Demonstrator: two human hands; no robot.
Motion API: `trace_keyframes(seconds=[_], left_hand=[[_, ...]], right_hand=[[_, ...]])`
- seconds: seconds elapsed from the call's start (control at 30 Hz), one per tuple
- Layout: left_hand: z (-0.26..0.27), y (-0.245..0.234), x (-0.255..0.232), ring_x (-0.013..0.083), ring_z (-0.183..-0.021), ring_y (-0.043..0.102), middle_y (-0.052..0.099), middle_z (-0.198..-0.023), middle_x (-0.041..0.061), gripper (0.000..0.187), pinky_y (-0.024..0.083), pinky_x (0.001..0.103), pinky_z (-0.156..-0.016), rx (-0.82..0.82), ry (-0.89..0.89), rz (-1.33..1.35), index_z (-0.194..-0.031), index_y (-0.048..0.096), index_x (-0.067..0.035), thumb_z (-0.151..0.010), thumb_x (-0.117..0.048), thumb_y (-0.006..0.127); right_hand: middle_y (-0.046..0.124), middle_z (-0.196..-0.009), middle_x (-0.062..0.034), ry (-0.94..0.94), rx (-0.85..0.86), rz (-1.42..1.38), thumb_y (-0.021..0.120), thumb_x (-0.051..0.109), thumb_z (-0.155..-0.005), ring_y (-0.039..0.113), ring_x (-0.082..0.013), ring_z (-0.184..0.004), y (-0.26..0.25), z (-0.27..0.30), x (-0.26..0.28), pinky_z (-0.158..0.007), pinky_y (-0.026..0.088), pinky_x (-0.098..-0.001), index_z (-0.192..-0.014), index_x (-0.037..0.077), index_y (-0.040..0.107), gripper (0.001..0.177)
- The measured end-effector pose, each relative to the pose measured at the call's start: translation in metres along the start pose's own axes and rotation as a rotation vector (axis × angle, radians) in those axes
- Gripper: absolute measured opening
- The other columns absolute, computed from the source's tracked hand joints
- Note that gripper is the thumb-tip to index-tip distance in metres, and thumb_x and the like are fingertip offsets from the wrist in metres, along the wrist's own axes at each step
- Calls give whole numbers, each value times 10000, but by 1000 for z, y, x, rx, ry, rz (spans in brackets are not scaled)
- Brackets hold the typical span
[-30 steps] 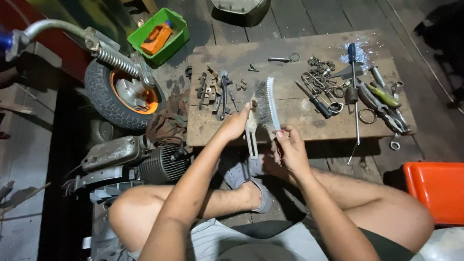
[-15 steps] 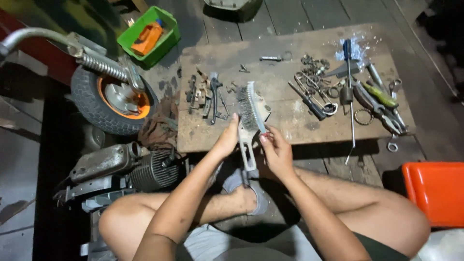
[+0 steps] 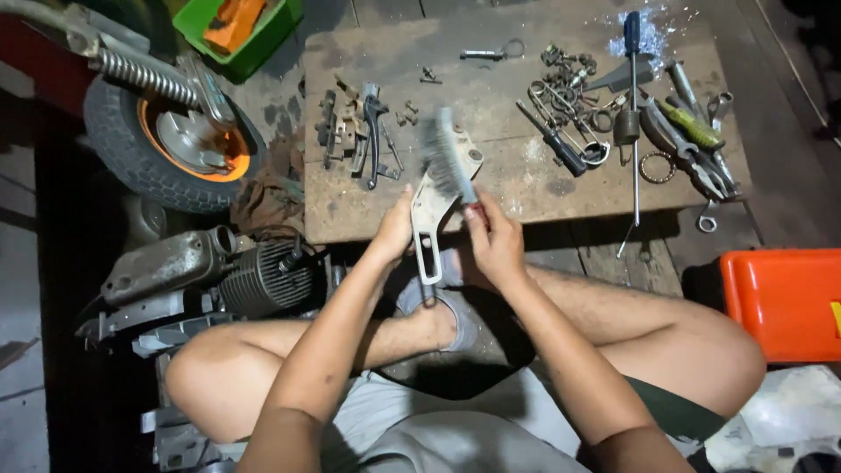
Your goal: The person sits cross-legged on the floor and scrubs a metal part with a wire brush. They then use a file to smooth the edges of the part and continue scrubbing it with the brush.
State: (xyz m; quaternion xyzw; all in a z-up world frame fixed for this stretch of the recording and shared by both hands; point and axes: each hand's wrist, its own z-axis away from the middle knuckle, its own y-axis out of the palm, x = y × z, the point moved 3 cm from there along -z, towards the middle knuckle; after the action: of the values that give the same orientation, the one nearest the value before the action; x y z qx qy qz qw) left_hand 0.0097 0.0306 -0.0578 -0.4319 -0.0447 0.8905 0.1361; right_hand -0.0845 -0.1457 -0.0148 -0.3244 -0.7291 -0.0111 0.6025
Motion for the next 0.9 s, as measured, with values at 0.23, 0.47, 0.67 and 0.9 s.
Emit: trace_keyframes(seconds=[0.23, 0.47, 0.67, 0.9], left_hand=[[-10, -1, 4, 307, -557, 668, 620, -725, 194, 612, 537, 424, -403, -15, 21, 125, -897, 679, -2, -949, -601, 562], [-22, -2, 17, 293, -447, 631, 593, -668, 194, 574, 493, 426, -325, 18, 30, 148, -849, 652, -23, -947, -583, 572], [-14, -1, 13, 281, -383, 616, 576, -577, 153, 503, 467, 371, -275, 16, 13, 211, -795, 626, -60, -955, -531, 552], [0, -4, 3, 265, -397, 618, 570, -590, 157, 529, 463, 359, -286, 64, 50, 221, -819, 614, -53, -967, -557, 552]], right_hand=[[766, -951, -197, -122, -36, 81, 684, 183, -995, 730, -414, -903, 7, -12, -9, -734, 574, -515, -1241, 60, 693, 275], [763, -973, -220, -196, -47, 126, 692, 161, -993, 732, -434, -895, 17, -3, -30, -735, 585, -507, -1304, 61, 691, 327], [775, -955, -203, -194, 70, 86, 728, 181, -957, 746, -409, -877, 14, 15, 19, -739, 596, -488, -1213, 76, 730, 277], [758, -1002, -230, -185, -63, 131, 677, 179, -995, 730, -423, -911, 4, -1, -1, -751, 589, -506, -1267, 57, 689, 298]])
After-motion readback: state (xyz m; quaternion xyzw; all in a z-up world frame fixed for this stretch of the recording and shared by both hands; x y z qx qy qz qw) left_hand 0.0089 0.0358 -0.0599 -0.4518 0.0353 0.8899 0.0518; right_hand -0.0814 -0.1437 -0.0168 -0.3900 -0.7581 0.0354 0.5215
